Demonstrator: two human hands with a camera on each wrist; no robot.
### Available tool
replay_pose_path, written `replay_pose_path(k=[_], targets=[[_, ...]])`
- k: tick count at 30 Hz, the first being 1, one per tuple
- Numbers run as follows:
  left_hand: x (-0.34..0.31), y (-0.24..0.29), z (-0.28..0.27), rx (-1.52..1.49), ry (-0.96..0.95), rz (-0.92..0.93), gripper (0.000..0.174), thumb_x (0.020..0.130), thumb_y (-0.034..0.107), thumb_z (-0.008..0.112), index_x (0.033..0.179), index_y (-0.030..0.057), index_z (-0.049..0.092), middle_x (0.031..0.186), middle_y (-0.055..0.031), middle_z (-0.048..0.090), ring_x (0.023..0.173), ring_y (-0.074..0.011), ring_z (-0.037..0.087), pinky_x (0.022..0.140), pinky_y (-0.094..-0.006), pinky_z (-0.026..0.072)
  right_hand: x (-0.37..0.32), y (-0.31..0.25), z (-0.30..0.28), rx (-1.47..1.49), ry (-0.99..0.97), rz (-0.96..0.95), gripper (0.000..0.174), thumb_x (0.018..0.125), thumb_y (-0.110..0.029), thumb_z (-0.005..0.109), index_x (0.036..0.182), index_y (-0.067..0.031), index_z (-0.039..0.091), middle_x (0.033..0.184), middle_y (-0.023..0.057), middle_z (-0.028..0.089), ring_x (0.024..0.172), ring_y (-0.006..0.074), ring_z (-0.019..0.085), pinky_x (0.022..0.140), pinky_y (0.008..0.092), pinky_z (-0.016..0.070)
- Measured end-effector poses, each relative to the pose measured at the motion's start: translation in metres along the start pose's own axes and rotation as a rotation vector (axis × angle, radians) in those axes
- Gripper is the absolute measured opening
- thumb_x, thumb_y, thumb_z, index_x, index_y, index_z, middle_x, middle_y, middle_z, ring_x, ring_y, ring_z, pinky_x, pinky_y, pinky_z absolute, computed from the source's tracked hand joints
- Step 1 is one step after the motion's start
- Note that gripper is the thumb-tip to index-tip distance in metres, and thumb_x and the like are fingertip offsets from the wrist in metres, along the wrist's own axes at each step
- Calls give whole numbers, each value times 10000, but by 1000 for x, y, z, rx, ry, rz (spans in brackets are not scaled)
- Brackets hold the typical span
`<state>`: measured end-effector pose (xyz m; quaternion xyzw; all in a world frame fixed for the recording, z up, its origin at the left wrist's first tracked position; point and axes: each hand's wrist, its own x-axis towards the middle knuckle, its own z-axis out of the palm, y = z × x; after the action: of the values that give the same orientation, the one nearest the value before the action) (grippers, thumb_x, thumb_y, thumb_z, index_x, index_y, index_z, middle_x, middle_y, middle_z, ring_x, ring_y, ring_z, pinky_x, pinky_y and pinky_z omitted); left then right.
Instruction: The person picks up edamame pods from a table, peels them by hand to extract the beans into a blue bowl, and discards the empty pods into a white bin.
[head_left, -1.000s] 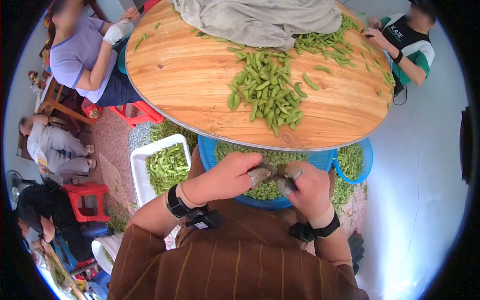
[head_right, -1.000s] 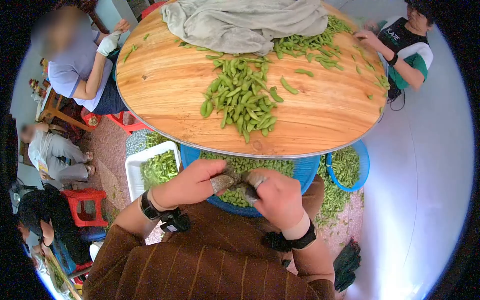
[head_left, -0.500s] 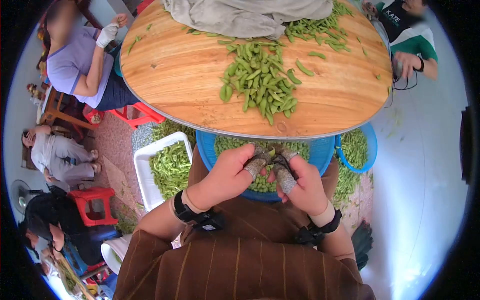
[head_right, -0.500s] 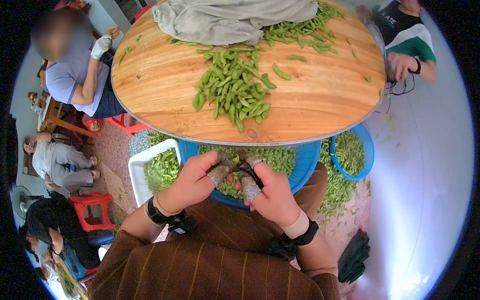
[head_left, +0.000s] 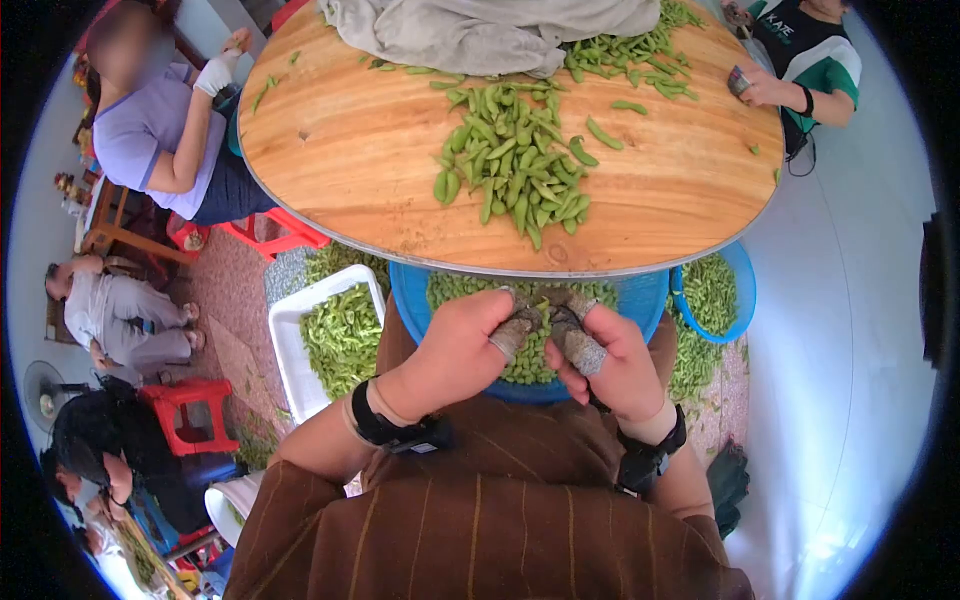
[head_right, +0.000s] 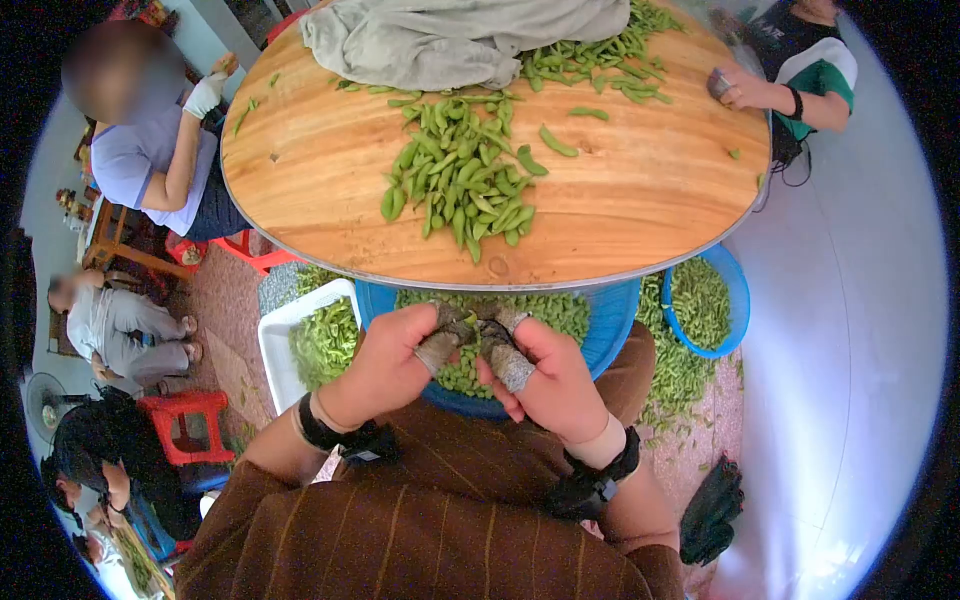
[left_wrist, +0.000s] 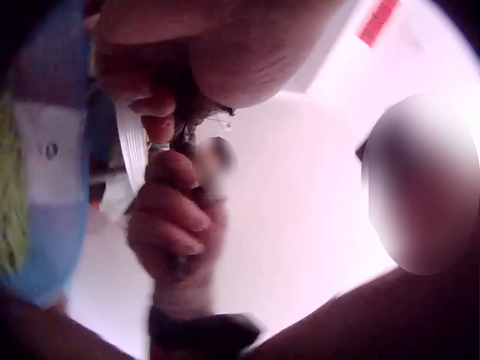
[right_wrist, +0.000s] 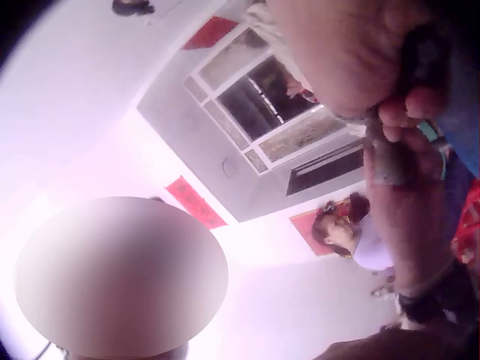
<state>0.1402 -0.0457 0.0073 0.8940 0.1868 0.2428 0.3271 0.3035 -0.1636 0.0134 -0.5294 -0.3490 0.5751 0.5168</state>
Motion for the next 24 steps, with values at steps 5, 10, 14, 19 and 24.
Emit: replay_pose_path(k=[5,10,14,19,24], targets=[[-6,1,4,-1780,-343,-772,245,975,231,419,916,29,544,607,-50,482,526,-149,442,486,-262,309,3,14,1,-407,104,-385,239,849,-64,580,1085,-24,578,711,76,589,534,156,532,502,333,461],[-9,-14,15,-1792,-339,-852,315,987,267,369,940,10,545,589,-52,447,493,-134,377,471,-267,286,14,39,-18,-985,248,-701,273,893,-57,525,1160,-9,559,748,19,611,497,60,494,452,216,382],[-11,-14,11,-1762,-409,-760,333,991,276,353,971,4,543,585,-42,430,491,-129,365,468,-260,281,1,9,-7,-112,93,-59,197,895,-74,544,1079,-11,576,725,24,599,484,64,479,432,203,358],[-10,-1,10,-1539,-406,-804,250,972,233,420,975,20,552,655,-48,520,530,-116,430,480,-240,332,3,10,-8,1,34,-72,100,901,-95,554,967,-21,566,693,15,568,474,62,450,420,197,338],[-19,8,12,-769,-194,-310,201,965,189,441,973,36,570,734,-36,583,569,-98,476,514,-227,382,-4,15,-6,-76,61,-91,100,909,-119,555,938,-24,555,675,9,549,481,58,449,428,196,340]])
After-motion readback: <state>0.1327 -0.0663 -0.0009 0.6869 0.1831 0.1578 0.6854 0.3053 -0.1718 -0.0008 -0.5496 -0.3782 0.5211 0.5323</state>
